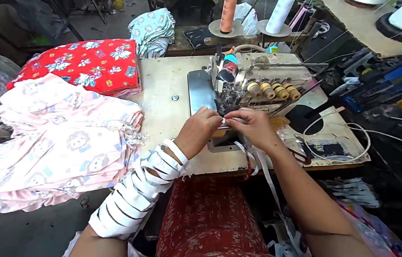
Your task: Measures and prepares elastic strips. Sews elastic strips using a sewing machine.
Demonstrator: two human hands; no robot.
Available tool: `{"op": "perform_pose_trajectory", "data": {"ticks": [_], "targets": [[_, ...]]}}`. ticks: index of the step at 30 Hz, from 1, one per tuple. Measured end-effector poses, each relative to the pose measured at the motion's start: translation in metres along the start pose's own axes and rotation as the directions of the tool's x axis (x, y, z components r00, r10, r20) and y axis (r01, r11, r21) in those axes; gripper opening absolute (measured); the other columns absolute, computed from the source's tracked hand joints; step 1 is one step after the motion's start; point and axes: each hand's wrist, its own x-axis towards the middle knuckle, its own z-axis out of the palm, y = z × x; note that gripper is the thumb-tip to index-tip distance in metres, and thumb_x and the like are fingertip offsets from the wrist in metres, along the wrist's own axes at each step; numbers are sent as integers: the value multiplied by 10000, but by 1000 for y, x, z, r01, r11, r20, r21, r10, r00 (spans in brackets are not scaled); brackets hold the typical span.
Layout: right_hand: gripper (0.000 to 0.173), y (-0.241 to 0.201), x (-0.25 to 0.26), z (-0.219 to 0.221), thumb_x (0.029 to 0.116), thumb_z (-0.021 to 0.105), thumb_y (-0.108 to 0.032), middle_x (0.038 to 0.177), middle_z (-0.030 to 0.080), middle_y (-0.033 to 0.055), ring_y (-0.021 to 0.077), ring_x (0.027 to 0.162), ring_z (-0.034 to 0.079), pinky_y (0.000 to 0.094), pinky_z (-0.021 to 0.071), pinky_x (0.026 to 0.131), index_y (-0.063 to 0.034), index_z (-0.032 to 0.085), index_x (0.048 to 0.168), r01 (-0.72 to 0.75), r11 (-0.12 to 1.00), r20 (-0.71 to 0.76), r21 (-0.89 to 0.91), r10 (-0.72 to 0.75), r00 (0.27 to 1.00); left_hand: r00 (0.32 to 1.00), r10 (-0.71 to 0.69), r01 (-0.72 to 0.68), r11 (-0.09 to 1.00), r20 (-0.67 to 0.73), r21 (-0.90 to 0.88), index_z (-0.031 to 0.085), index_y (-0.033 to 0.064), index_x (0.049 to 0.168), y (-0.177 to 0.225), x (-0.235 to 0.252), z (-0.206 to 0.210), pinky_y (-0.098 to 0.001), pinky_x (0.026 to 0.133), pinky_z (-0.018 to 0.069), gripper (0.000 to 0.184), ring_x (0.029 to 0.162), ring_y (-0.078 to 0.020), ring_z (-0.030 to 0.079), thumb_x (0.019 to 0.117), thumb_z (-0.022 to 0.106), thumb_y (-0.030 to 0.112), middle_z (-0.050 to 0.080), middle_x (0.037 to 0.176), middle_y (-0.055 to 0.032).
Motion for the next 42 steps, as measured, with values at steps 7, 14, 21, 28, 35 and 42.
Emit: {"op": "perform_pose_trajectory", "data": {"ticks": [7,14,21,28,35,42], "targets": [[168,12,-1,4,976,663,-108,910,630,47,122,793,605,280,515,704,-84,781,1092,106,981,6,-163,-107,994,996,-74,75,996,42,-40,756,-14,952,-10,2,8,-363,794,562,93,884,-286,673,938,678,35,692,935,-152],[192,24,-10,5,961,609,-17,1073,700,108,128,887,680,251,577,758,-41,776,1053,232,965,-46,-124,-239,970,996,-74,76,996,50,-37,760,-1,930,-7,3,6,-341,772,555,90,865,-260,666,935,674,28,691,924,-133],[249,31,-3,6,912,610,66,1062,679,162,190,899,670,276,567,781,-53,802,1016,323,921,-81,-218,-347,934,995,-103,104,992,15,-68,762,-1,931,-10,4,6,-331,783,555,83,872,-251,676,926,685,32,707,942,-132],[269,34,0,22,914,605,94,1040,657,217,277,888,662,326,563,764,-27,793,1065,298,896,-177,-328,-368,913,988,-152,150,985,-9,-83,744,-21,974,-19,10,10,-361,820,540,88,927,-278,673,933,678,21,713,1012,-160],[313,38,-8,38,936,580,85,1057,645,228,322,874,663,389,574,727,-6,743,1187,194,907,-301,-374,-317,899,985,-163,162,986,46,31,771,-3,1085,-17,10,4,-431,780,527,233,912,-319,629,907,622,-4,688,1069,-168],[256,22,-48,28,1008,556,-26,1071,653,179,210,837,668,329,585,745,-16,720,1205,-65,980,-352,-186,-5,936,949,-288,264,949,131,174,745,-2,1160,-56,37,-1,-548,852,538,259,1039,-441,647,997,555,65,657,1116,-265]]}}
